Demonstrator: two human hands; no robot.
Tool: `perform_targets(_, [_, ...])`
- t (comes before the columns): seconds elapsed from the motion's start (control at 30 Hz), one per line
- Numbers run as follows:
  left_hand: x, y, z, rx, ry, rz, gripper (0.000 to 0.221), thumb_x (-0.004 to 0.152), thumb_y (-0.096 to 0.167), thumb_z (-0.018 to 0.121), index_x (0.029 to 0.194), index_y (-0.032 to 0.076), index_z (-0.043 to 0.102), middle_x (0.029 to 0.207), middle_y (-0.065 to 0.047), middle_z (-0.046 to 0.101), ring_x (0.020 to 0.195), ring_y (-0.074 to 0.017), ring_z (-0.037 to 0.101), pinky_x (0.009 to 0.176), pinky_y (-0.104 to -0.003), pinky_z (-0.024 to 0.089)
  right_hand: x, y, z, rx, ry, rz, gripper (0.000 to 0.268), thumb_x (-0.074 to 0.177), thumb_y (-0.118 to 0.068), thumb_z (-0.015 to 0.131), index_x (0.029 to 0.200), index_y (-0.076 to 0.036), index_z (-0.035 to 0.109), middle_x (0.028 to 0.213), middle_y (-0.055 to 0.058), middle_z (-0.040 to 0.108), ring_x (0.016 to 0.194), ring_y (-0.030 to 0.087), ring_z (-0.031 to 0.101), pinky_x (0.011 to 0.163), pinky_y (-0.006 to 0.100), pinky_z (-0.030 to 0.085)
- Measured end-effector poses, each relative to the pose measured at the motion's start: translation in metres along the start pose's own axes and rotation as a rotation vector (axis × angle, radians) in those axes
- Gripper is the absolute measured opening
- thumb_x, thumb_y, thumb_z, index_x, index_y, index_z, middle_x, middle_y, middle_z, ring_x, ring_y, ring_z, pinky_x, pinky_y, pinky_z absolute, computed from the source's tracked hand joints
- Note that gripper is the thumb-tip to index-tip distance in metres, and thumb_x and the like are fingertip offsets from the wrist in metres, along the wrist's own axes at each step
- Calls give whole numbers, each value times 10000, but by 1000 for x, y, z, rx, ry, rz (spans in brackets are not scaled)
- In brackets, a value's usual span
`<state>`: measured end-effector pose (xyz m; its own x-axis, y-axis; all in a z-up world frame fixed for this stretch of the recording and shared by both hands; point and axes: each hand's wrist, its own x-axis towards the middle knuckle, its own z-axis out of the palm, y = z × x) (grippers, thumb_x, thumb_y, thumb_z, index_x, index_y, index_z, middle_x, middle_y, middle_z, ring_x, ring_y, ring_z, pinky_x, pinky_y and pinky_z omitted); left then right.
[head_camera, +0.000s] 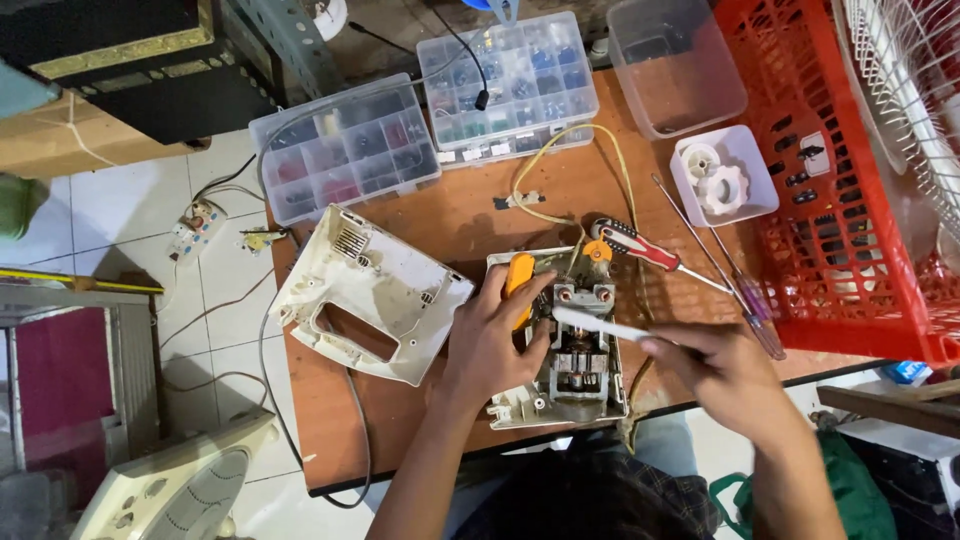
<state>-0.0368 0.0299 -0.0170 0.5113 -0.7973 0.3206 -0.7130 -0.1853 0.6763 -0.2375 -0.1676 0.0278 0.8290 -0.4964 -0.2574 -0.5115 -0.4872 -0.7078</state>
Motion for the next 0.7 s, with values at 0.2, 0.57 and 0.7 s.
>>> perform_targets(0.2, [3, 5, -2, -24, 71, -42, 493, 792, 243, 734, 1282, 247, 688, 1088, -70, 566, 743, -357, 718, 693, -484, 602, -4, -37, 11, -265, 379, -217, 114, 913, -276, 731, 959, -296, 833, 715, -24, 759, 623, 203, 727, 581, 258, 527])
perform_targets(0.57, [2, 7, -1, 13, 79, -47, 441, 802, 265, 747, 1240, 230, 703, 1078, -62, 566, 736, -337, 722, 683, -471, 608, -5, -42, 14, -22, 490, -171, 252, 946, -144, 722, 695, -122, 737, 404, 38, 425, 409, 175, 436, 454, 278, 375])
perform_targets(0.7, [4, 8, -3, 15, 78, -51, 435, 806, 274, 744, 1236, 224, 706, 1073, -63, 569, 744, -337, 725, 685, -476, 610, -7, -63, 6, 150, 305, 65, 180, 854, 11, 632, 810, -45, 798, 374, 91, 440, 423, 166, 351, 460, 342, 365])
